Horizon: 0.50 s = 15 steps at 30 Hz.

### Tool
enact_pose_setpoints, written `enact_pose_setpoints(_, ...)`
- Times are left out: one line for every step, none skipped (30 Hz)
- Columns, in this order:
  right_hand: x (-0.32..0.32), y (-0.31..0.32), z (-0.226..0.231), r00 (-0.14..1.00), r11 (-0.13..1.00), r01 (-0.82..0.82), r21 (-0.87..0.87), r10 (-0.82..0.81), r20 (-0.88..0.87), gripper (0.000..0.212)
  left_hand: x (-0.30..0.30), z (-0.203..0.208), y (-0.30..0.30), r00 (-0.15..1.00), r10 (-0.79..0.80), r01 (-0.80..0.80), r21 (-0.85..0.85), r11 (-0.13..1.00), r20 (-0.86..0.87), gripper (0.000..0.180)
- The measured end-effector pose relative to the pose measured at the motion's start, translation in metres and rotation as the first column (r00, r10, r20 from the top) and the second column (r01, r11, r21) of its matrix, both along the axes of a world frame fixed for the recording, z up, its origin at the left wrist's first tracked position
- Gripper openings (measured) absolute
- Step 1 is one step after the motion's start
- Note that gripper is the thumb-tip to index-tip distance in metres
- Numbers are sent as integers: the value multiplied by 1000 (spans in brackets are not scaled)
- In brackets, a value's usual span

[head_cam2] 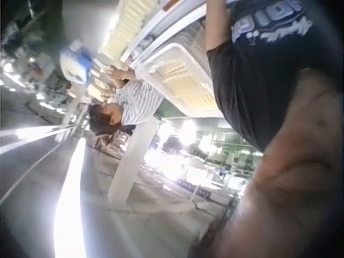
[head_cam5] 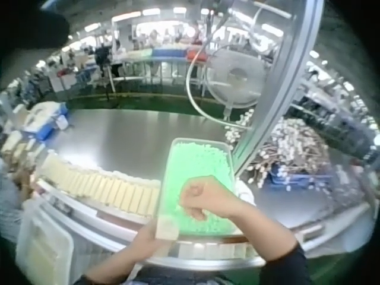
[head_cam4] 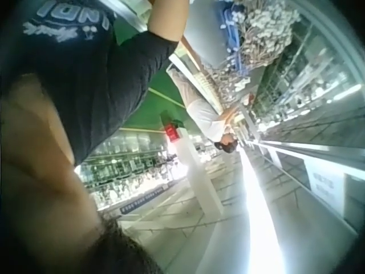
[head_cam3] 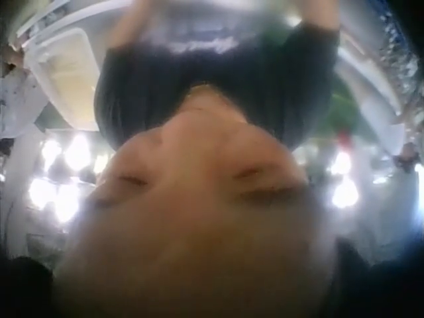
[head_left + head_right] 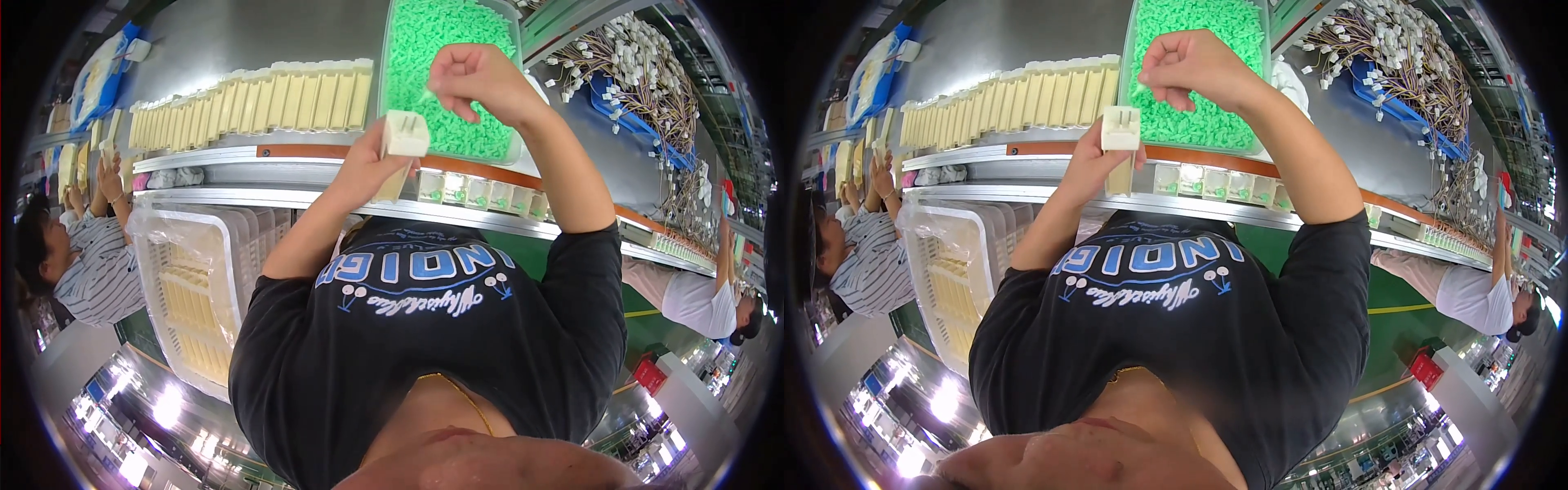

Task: The person inserts small green plastic components by hand into a white multi-slot plastic holder at an assembly station.

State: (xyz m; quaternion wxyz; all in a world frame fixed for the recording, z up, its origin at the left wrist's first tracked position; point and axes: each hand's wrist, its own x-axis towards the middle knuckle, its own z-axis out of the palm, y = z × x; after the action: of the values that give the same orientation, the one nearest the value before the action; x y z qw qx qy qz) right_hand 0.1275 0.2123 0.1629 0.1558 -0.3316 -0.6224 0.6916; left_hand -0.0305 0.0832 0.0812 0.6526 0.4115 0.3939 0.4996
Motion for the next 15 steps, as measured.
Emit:
enact_pose_setpoints(1, -8, 10, 999, 999, -48, 16, 49, -15, 7, 1, 0, -1, 999, -50, 50, 29, 998, 8, 34)
enact_pose_setpoints(2, -14, 15, 999, 999, -45, 16, 46, -15, 7, 3, 1, -1, 999, -53, 53, 29, 998, 7, 34)
enact_pose_setpoints(3, -20, 18, 997, 997, -80, 22, 80, -11, 7, 4, 3, -2, 996, -92, 92, 33, 995, 3, 34)
enact_pose_setpoints(4, -26, 22, 994, 994, -109, 28, 109, -5, 6, 5, 5, -1, 991, -135, 135, 37, 990, -1, 34)
enact_pose_setpoints(3, -31, 26, 992, 992, -119, 30, 117, 41, 6, 6, 8, -1, 990, -141, 141, 37, 989, -1, 34)
enact_pose_setpoints(3, -35, 26, 993, 993, -115, 30, 113, 41, 6, 7, 10, -1, 983, -182, 182, 55, 982, 3, 35)
enact_pose_setpoints(3, -38, 26, 990, 991, -126, 44, 123, 74, 7, 7, 11, -1, 975, -222, 221, 73, 973, 4, 37)
enact_pose_setpoints(2, -40, 26, 985, 989, -139, 57, 132, 108, 7, 8, 11, -1, 975, -224, 223, 73, 972, 3, 37)
enact_pose_setpoints(1, -43, 27, 986, 989, -137, 57, 130, 107, 7, 9, 10, -2, 972, -234, 233, 73, 970, 5, 37)
enact_pose_setpoints(0, -46, 28, 982, 985, -135, 109, 119, 144, 7, 10, 8, -2, 969, -246, 245, 74, 967, 8, 37)
enact_pose_setpoints(-1, -49, 28, 978, 978, -135, 161, 105, 182, 7, 11, 8, -3, 968, -250, 249, 73, 966, 8, 37)
enact_pose_setpoints(-2, -50, 29, 978, 978, -131, 160, 101, 182, 7, 13, 8, -5, 978, -207, 206, 72, 976, -3, 36)
enact_pose_setpoints(-3, -52, 32, 973, 969, -140, 203, 97, 208, 8, 14, 8, -6, 987, -161, 162, 73, 984, -16, 36)
enact_pose_setpoints(-4, -53, 33, 968, 958, -149, 246, 91, 234, 8, 14, 6, -6, 986, -163, 164, 72, 984, -16, 36)
enact_pose_setpoints(-5, -54, 30, 968, 958, -148, 245, 90, 234, 8, 12, 3, -7, 979, -203, 201, 89, 975, 11, 35)
